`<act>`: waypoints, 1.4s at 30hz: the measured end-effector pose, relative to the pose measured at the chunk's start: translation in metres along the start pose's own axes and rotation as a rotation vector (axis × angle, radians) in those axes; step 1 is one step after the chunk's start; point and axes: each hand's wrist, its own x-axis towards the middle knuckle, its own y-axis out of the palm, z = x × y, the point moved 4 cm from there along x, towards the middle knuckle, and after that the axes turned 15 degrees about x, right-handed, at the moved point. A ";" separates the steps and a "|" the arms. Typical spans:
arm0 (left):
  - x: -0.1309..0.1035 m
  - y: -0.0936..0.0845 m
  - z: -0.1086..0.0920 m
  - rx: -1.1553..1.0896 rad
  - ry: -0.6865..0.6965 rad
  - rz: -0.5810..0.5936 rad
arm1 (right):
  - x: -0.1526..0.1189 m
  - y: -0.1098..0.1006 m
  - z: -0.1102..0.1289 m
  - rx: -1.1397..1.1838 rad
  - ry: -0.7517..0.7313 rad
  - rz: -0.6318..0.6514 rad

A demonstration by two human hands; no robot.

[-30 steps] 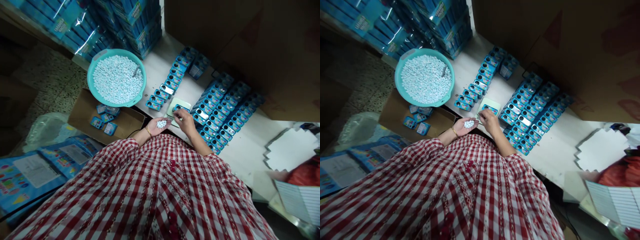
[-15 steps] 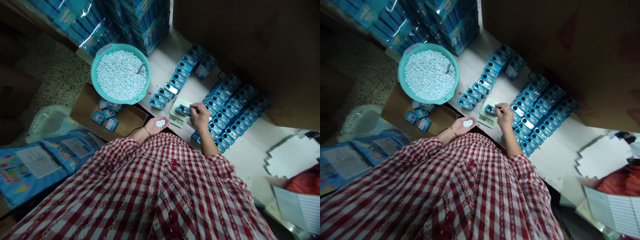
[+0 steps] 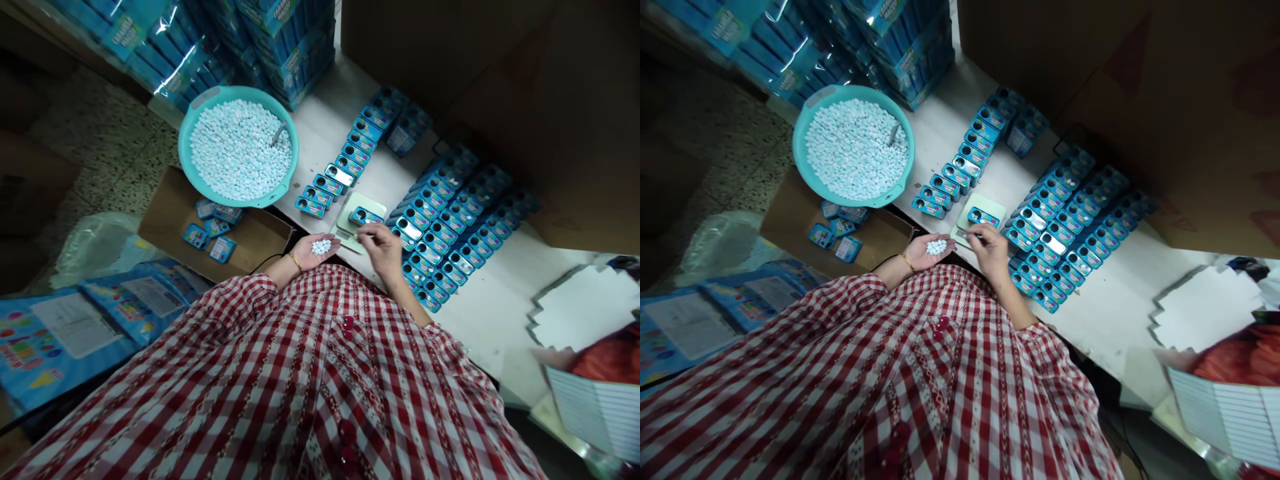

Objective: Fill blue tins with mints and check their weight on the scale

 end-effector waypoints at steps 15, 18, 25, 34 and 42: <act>-0.001 -0.001 0.000 -0.006 -0.031 -0.009 | 0.034 -0.019 -0.044 -0.871 -0.099 0.246; 0.000 0.000 -0.001 -0.008 -0.028 -0.014 | 0.034 -0.014 -0.039 -0.771 -0.113 0.218; 0.001 0.019 -0.015 -0.007 0.018 0.024 | 0.026 -0.015 -0.010 -0.274 -0.093 0.207; -0.008 -0.008 -0.029 -0.063 0.056 -0.060 | 0.027 -0.059 -0.037 -0.609 -0.096 0.046; -0.013 -0.018 -0.027 -0.092 0.047 -0.131 | 0.028 -0.040 -0.048 -0.790 -0.019 0.223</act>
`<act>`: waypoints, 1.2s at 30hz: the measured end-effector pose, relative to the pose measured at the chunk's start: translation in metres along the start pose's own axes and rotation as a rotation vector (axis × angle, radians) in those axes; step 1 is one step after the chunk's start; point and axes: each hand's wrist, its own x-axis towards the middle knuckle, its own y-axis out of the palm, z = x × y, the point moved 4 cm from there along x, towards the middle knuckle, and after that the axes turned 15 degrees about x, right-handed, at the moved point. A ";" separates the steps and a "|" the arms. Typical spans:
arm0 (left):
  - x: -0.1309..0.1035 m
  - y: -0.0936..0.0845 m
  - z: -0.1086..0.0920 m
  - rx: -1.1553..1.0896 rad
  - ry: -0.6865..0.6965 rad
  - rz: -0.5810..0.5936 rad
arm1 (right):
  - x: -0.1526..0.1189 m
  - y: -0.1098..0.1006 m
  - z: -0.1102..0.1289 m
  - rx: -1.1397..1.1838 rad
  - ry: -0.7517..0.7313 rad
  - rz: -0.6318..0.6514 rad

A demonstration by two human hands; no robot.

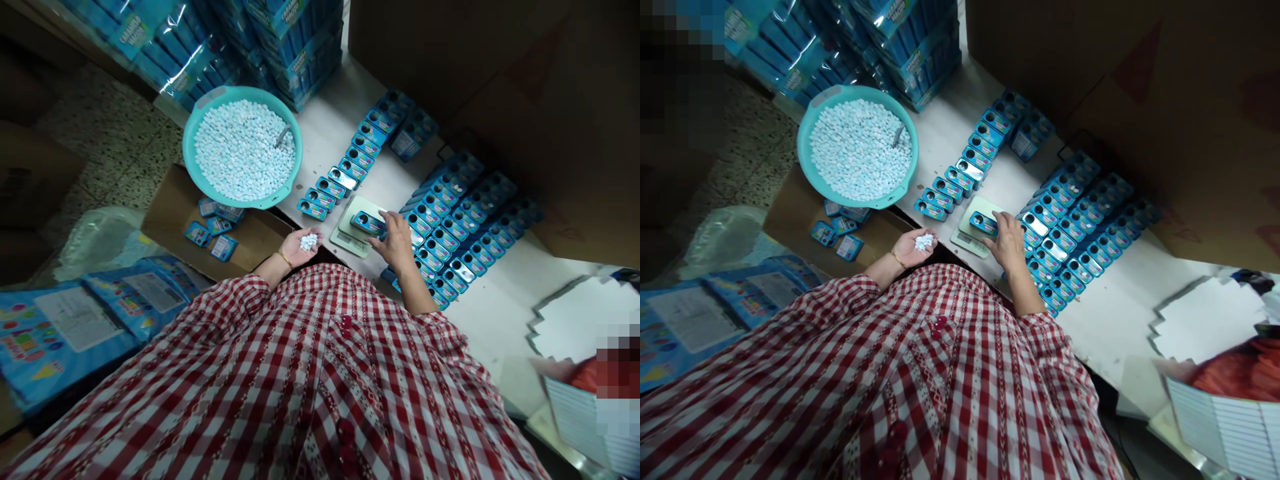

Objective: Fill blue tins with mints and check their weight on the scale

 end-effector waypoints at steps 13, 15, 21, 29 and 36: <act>-0.003 -0.009 -0.013 -0.048 0.037 -0.039 | 0.091 -0.027 -0.039 -0.125 0.094 -0.129; -0.006 -0.011 -0.014 -0.062 0.052 -0.053 | 0.131 -0.037 -0.059 -0.133 0.150 -0.193; -0.012 -0.015 -0.014 -0.069 0.047 -0.069 | 0.174 -0.040 -0.088 -0.020 0.099 -0.232; 0.000 -0.011 -0.015 -0.010 0.001 -0.045 | -0.008 -0.038 -0.047 -0.207 -0.038 0.012; 0.001 0.012 -0.001 0.045 -0.022 0.024 | -0.060 -0.012 -0.034 -0.418 0.043 0.015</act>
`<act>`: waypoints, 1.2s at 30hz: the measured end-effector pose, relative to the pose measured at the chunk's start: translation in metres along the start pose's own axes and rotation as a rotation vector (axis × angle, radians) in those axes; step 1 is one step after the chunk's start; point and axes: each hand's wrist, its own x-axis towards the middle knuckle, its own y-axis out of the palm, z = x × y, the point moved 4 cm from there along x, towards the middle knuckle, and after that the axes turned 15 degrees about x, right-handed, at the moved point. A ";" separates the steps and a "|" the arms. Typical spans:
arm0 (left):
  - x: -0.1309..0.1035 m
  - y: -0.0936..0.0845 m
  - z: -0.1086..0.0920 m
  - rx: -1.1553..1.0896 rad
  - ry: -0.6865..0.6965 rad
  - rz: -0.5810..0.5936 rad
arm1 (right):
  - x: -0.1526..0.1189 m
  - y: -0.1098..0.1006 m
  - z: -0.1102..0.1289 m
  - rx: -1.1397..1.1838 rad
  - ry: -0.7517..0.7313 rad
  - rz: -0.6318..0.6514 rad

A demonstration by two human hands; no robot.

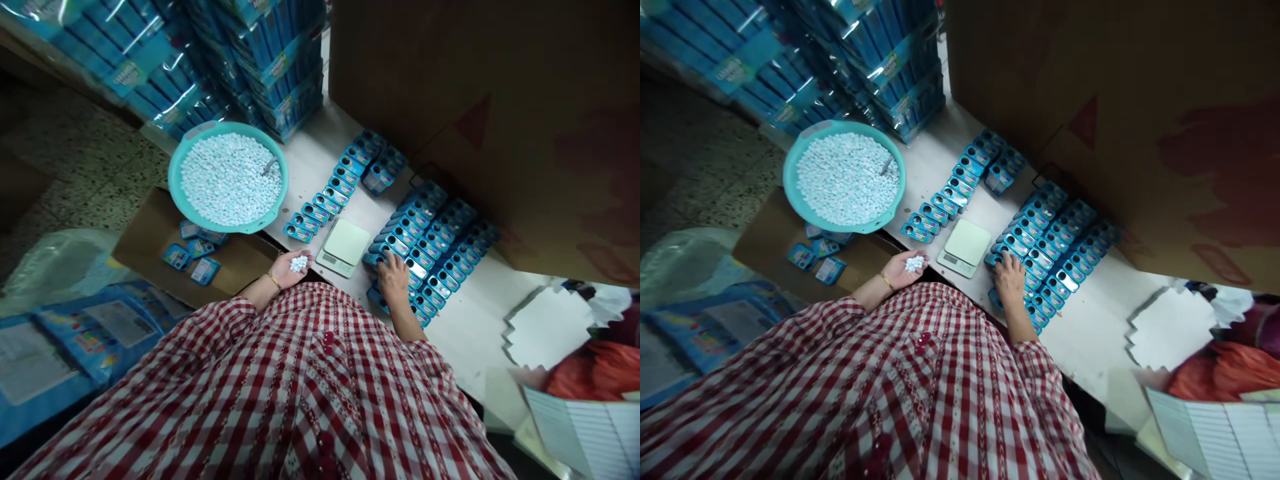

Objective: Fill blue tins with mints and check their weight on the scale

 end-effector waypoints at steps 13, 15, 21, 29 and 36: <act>-0.007 -0.005 0.012 -0.040 0.003 0.020 | 0.063 -0.004 0.073 0.121 -0.229 0.105; -0.008 -0.008 0.012 -0.052 0.003 0.005 | 0.062 -0.006 0.063 0.218 -0.221 0.031; -0.005 -0.016 0.011 -0.070 0.020 -0.029 | 0.037 -0.024 0.009 0.394 -0.046 -0.243; -0.002 -0.016 0.013 -0.079 0.056 -0.029 | 0.034 -0.013 0.002 0.429 -0.002 -0.204; -0.028 -0.003 -0.028 -0.113 0.225 -0.024 | 0.042 0.004 0.009 0.453 0.019 -0.147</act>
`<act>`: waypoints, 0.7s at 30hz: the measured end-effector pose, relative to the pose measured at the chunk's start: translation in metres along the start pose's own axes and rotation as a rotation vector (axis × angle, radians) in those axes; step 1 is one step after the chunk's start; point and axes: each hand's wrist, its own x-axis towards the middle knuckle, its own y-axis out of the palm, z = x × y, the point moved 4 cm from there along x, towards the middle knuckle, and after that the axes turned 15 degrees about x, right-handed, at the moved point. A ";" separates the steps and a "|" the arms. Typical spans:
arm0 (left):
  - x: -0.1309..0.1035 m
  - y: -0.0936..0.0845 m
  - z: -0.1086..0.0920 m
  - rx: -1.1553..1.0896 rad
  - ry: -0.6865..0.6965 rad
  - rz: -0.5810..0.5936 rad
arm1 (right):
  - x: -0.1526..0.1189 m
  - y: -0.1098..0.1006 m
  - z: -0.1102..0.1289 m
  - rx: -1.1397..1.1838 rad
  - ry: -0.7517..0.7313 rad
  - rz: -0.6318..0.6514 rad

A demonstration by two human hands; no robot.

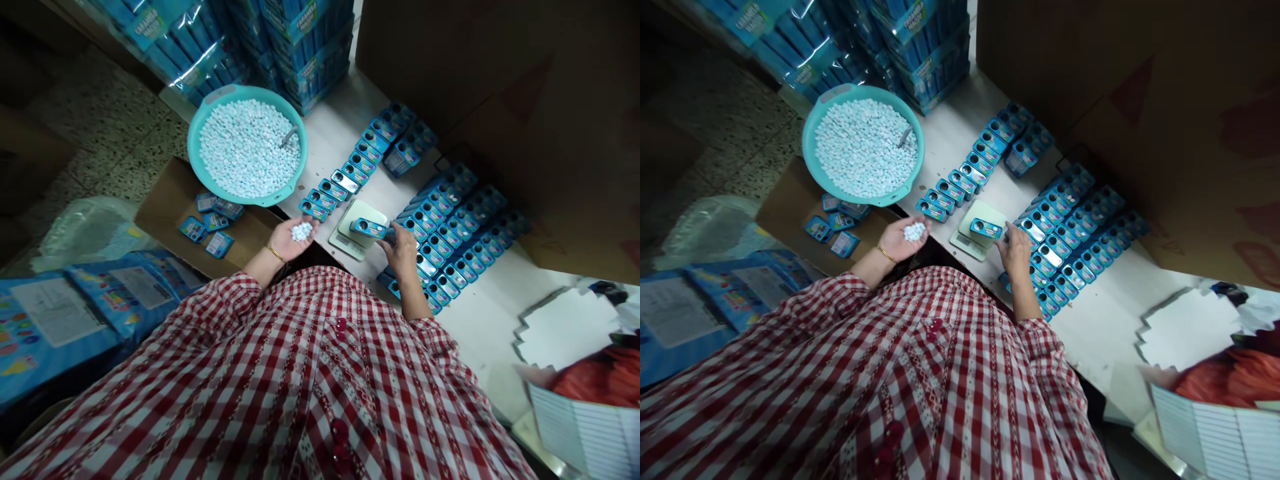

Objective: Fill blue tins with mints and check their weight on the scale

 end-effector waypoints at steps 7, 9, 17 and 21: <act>-0.007 0.001 -0.122 -0.029 0.505 -0.154 | -0.002 0.011 -0.004 0.114 0.063 -0.014; -0.004 -0.007 -0.135 -0.036 0.521 -0.222 | -0.003 0.016 -0.006 0.168 0.141 -0.010; 0.003 -0.004 -0.067 0.070 0.402 -0.134 | 0.004 0.035 -0.012 0.282 0.283 -0.013; 0.011 0.017 -0.011 0.171 0.121 0.073 | 0.008 0.039 -0.013 0.473 0.194 -0.063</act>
